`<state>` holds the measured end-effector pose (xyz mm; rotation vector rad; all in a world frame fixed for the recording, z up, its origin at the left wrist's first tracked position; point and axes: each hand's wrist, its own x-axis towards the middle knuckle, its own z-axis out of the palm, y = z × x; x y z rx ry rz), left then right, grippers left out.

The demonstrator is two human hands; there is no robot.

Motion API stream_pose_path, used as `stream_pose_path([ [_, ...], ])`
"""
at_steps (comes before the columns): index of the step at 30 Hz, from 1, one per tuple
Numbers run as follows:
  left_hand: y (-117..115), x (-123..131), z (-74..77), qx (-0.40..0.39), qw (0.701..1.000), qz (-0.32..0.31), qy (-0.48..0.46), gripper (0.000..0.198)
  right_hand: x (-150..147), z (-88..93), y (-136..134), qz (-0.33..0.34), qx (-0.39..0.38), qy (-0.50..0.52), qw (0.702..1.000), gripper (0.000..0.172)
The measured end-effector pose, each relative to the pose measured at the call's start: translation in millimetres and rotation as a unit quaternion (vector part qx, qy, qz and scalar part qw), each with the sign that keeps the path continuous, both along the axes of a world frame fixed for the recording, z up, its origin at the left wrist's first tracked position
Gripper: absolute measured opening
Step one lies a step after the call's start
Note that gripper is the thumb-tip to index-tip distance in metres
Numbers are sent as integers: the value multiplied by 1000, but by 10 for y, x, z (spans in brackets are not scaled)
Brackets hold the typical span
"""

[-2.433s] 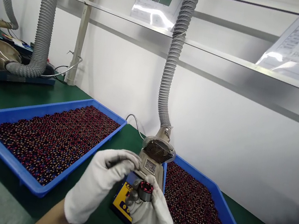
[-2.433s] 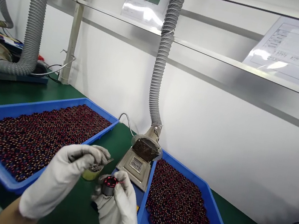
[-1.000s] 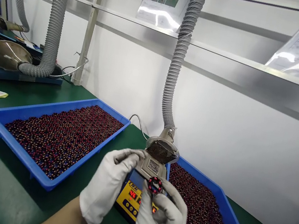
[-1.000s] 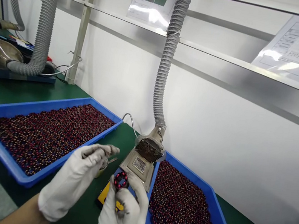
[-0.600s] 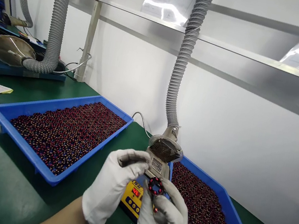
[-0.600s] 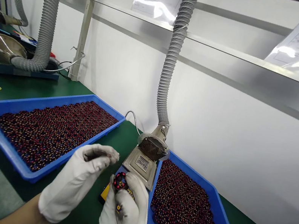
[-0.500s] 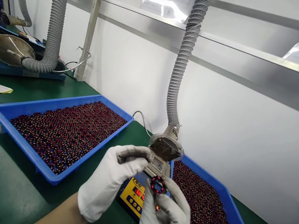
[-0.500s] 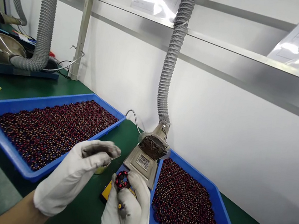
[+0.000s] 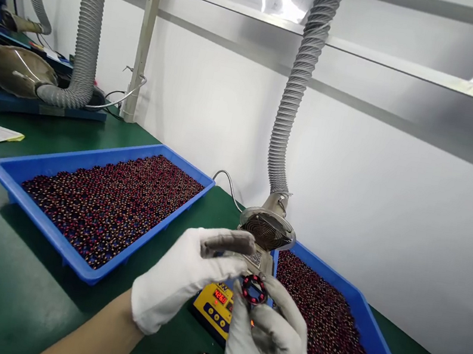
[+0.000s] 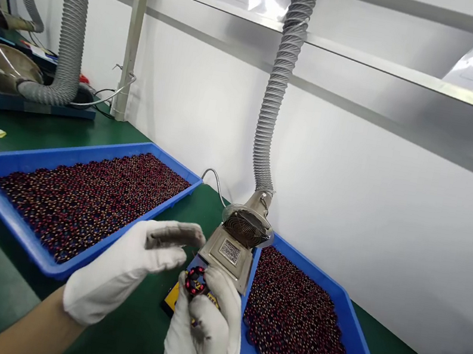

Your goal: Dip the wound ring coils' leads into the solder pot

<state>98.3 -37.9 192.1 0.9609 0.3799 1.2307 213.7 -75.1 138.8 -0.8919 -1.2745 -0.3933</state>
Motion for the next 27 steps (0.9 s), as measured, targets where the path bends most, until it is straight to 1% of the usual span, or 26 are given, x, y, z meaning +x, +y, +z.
stream_pose_path([
  [2,-9,30,7,-7,1000,-14,15,20,-13,3,-5,0,-4,1,1000,30],
  [5,-11,50,-13,-6,1000,24,11,13,-27,23,-14,11,-20,5,1000,27],
  [7,10,21,-23,4,997,71,3,14,-23,42,-16,26,-29,17,999,28],
  [9,44,-29,-23,12,989,146,-11,16,-7,57,-18,54,-32,39,997,28],
  [11,74,-87,-25,17,976,217,-7,18,29,62,-29,96,-34,69,992,32],
  [12,80,-120,-37,27,971,237,13,18,57,62,-41,116,-41,85,989,34],
  [13,79,-159,-62,47,968,242,53,18,95,63,-56,133,-59,101,984,35],
  [14,69,-205,-105,84,962,235,108,18,143,68,-73,146,-85,115,979,35],
  [15,53,-260,-172,139,949,222,173,17,202,81,-91,152,-123,129,972,33],
  [16,33,-325,-264,208,926,204,242,18,270,105,-105,153,-167,147,963,31],
  [17,12,-397,-381,286,890,184,305,19,346,141,-113,154,-216,166,950,28],
  [18,-8,-474,-521,360,846,166,358,20,426,189,-112,158,-268,184,932,27],
  [19,-23,-550,-678,413,803,135,408,22,509,247,-98,168,-318,199,912,28],
  [20,-33,-621,-844,443,766,101,454,21,591,311,-70,188,-365,211,887,31],
  [21,-36,-681,-1012,453,738,81,494,18,673,375,-28,215,-407,219,860,35],
  [22,-31,-726,-1173,454,719,63,522,15,750,434,28,243,-440,225,835,38],
  [23,-20,-755,-1318,448,710,56,541,14,825,483,97,264,-466,227,813,41],
  [24,-4,-768,-1443,434,712,55,550,14,895,518,179,273,-485,222,801,43],
  [25,16,-766,-1542,418,718,53,555,13,963,536,273,269,-498,207,798,43],
  [26,39,-756,-1616,401,727,53,555,13,1028,536,377,254,-506,181,804,43],
  [27,63,-742,-1667,385,738,52,552,12,1092,518,490,226,-511,143,817,42],
])
